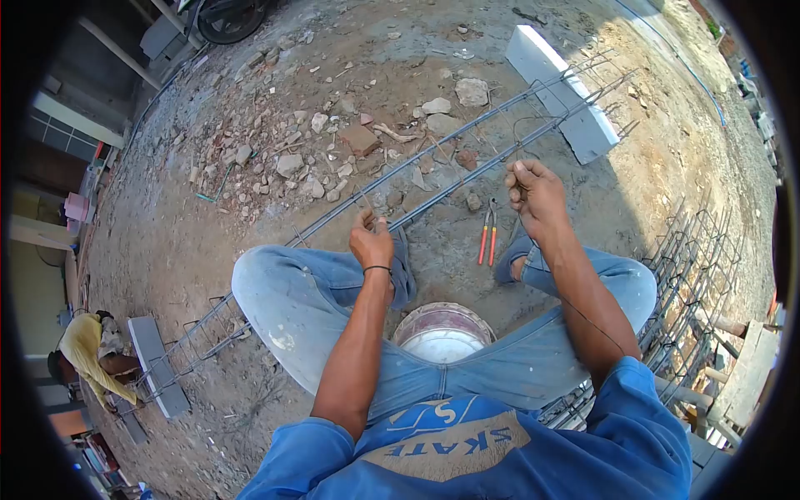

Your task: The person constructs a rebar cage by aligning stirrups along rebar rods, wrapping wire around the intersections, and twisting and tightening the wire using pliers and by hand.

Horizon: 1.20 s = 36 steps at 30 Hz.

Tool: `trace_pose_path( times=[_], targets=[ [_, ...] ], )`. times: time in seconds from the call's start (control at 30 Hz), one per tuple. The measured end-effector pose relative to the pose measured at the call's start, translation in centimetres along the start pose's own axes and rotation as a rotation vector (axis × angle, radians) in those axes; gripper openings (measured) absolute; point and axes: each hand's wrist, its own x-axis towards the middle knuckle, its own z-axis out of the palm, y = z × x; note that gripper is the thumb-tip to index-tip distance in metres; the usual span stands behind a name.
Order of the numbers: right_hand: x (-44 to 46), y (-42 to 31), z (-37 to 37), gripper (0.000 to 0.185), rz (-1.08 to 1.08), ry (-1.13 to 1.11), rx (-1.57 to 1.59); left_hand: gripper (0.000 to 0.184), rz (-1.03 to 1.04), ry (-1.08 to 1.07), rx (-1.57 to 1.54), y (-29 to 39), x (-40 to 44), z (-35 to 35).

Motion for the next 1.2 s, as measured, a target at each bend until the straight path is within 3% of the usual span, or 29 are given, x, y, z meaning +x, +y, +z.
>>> trace_pose_path(
  times=[0.37, 0.47, 0.6, 0.67, 0.83, 0.9, 1.0, 1.13, 1.2],
  targets=[
    [-0.9, -7.5, -1.0, 0.014, -0.070, 0.034, 0.320, 0.024, -0.051, 0.037, 0.096, -2.3, 2.3, -4.1],
    [-1.4, -10.0, 0.1, 0.015, -0.216, -0.103, 0.325, 0.036, 0.088, -0.291, 0.338, -1.8, 2.2, -6.0],
    [-1.7, -10.3, -0.2, 0.015, -0.278, -0.054, 0.294, 0.044, 0.245, -0.430, 0.561, -3.6, 2.7, -5.0],
    [-1.3, -9.4, -1.0, 0.014, -0.247, -0.033, 0.279, 0.049, 0.314, -0.625, 0.635, -4.6, 3.3, -4.3],
    [-0.9, -7.2, -3.6, 0.015, -0.174, 0.064, 0.205, 0.051, 0.239, -0.749, 0.431, -6.9, 6.2, -3.4],
    [-0.9, -6.8, -4.3, 0.016, -0.178, 0.090, 0.194, 0.049, 0.042, -0.788, 0.347, -5.9, 6.6, -3.2],
    [-0.3, -6.3, -5.0, 0.016, -0.172, 0.139, 0.160, 0.051, -0.044, -0.780, 0.308, -3.7, 6.4, -3.4],
    [0.4, -4.5, -4.7, 0.016, -0.126, 0.164, 0.137, 0.044, -0.094, -0.777, 0.261, -4.1, 6.6, -3.1],
    [0.7, -3.4, -4.3, 0.016, -0.098, 0.154, 0.122, 0.040, -0.011, -0.692, 0.248, -4.2, 6.1, -3.0]
  ],
)
